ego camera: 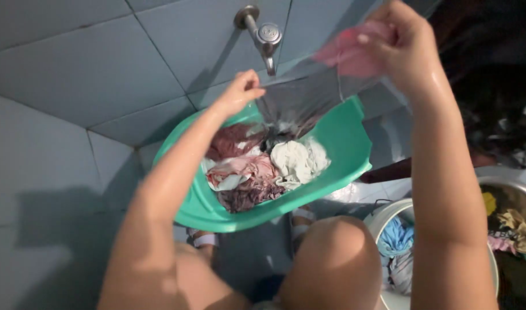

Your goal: The person hand washes multiple pieces of clothing in a green basin under running water, rinsing and wringing each item before placing it into a white bucket.

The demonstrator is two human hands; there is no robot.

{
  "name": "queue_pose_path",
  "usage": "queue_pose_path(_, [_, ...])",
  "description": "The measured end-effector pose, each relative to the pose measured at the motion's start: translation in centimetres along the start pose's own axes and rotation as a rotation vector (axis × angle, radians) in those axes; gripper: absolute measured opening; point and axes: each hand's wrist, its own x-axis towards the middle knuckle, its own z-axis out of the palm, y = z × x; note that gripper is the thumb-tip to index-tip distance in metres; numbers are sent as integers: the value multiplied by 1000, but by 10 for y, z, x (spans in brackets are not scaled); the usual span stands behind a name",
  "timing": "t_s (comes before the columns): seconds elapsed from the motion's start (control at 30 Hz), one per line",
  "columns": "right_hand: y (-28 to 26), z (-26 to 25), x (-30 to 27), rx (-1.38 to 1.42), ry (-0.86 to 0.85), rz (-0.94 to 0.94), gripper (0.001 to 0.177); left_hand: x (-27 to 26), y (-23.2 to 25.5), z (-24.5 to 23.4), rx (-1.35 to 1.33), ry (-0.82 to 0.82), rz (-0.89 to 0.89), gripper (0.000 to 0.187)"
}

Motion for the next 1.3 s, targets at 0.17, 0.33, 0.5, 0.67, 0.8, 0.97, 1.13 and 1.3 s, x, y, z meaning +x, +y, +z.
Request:
queue_pose_path(0.17, [81,-6,9,116,38,6,15,-21,15,-3,167,-4,-145,34])
queue_pose_path(0.33, [200,65,16,-375,245,-26,28,-27,-62,39,173,-239,-279,46])
queue_pose_path(0.5, [233,195,-21,-673,-614,312,29,-29,-71,84,-613,49,-690,48])
queue_pose_path(0.67, [250,255,-51,-185,-365,450,62,-21,-103,104,-877,104,-451,71])
queue_pose_path(0.8, [277,282,-47,373,-170,369,34,2,-138,104,-712,205,-344,68])
queue_pose_path(0.97, [243,277,-41,979,-110,548,33,-11,-157,110,-11,287,-205,63])
queue_pose_path(1.13, [205,237,-32,1053,-205,586,27,-40,-148,97,962,39,-3,38])
queue_pose_path(1.3, [189,185,-30,256,-158,417,30,-41,-96,45,1433,188,-238,22])
